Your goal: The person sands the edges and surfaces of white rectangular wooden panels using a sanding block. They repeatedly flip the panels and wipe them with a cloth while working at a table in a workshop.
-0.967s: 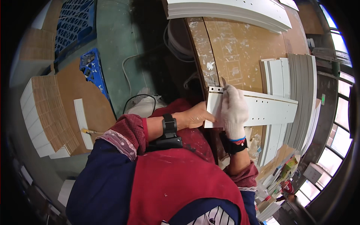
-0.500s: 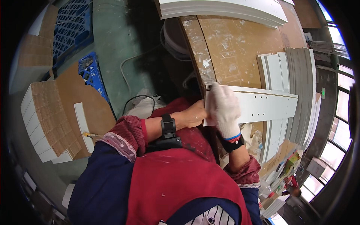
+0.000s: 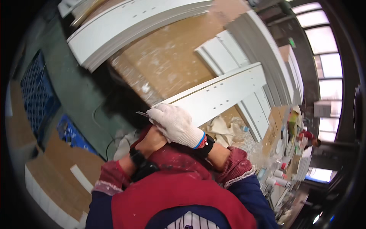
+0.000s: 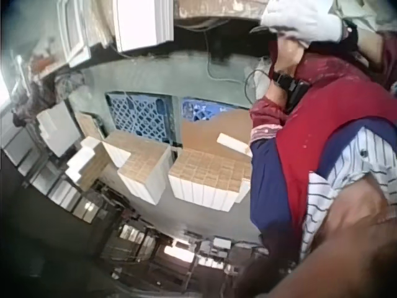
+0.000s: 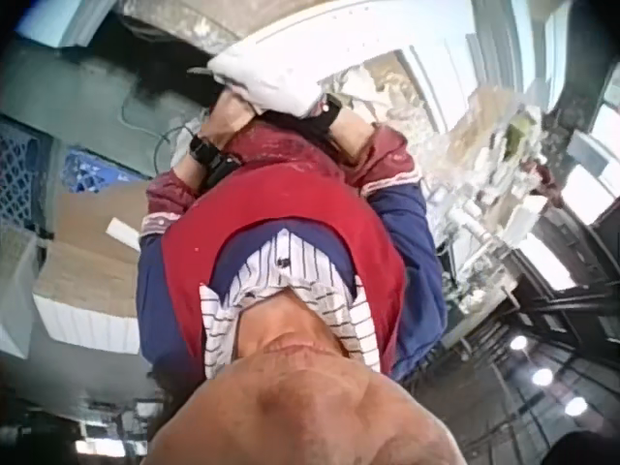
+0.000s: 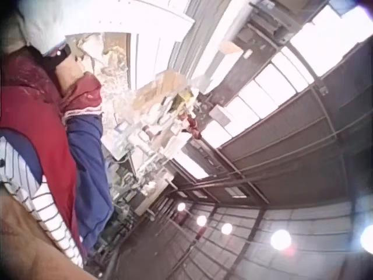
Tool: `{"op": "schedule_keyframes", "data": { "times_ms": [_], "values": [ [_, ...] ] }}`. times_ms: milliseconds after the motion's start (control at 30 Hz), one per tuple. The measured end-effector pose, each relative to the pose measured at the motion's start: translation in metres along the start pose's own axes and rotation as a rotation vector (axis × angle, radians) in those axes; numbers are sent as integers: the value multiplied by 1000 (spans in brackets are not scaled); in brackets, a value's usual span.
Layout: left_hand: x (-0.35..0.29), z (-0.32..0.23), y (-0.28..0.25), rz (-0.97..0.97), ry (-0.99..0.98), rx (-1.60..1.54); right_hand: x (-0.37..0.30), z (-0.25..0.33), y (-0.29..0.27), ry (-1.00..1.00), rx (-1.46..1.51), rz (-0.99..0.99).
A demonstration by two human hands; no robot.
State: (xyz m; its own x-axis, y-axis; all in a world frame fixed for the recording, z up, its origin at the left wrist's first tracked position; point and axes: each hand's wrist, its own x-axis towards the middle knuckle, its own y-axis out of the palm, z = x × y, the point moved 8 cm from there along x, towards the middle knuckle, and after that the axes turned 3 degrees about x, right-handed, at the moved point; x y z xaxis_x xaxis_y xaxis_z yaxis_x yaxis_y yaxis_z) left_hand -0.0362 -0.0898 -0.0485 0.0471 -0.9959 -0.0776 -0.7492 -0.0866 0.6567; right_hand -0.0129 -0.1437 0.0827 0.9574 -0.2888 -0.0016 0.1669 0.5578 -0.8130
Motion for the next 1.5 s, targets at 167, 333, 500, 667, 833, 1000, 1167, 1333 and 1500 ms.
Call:
{"op": "schedule_keyframes", "data": {
  "times_ms": [167,333,500,667,833,1000,1167,1333,1500],
  "values": [
    [-2,-24,6,-69,-264,-345,-29,-66,-70,276,-52,-285],
    [-36,-48,-40,-291,-244,-258,-69,-127,-103,491,-132,-323],
    [-72,-53,-91,-541,-229,-268,-62,-137,-86,402,-168,-243],
    [-98,-51,-116,-599,-214,-243,-82,-213,-160,573,-248,-426],
    [-102,-55,-119,-622,-230,-225,-138,-309,-232,889,-463,-438],
    [-99,-55,-114,-628,-242,-232,-136,-294,-233,823,-367,-433],
    [-105,-57,-121,-664,-239,-271,-73,-222,-159,529,-270,-183],
    [-106,-58,-124,-661,-228,-275,-130,-301,-240,916,-518,-422],
    [-105,-51,-122,-664,-255,-338,-145,-287,-241,792,-401,-449]
  ]
}}
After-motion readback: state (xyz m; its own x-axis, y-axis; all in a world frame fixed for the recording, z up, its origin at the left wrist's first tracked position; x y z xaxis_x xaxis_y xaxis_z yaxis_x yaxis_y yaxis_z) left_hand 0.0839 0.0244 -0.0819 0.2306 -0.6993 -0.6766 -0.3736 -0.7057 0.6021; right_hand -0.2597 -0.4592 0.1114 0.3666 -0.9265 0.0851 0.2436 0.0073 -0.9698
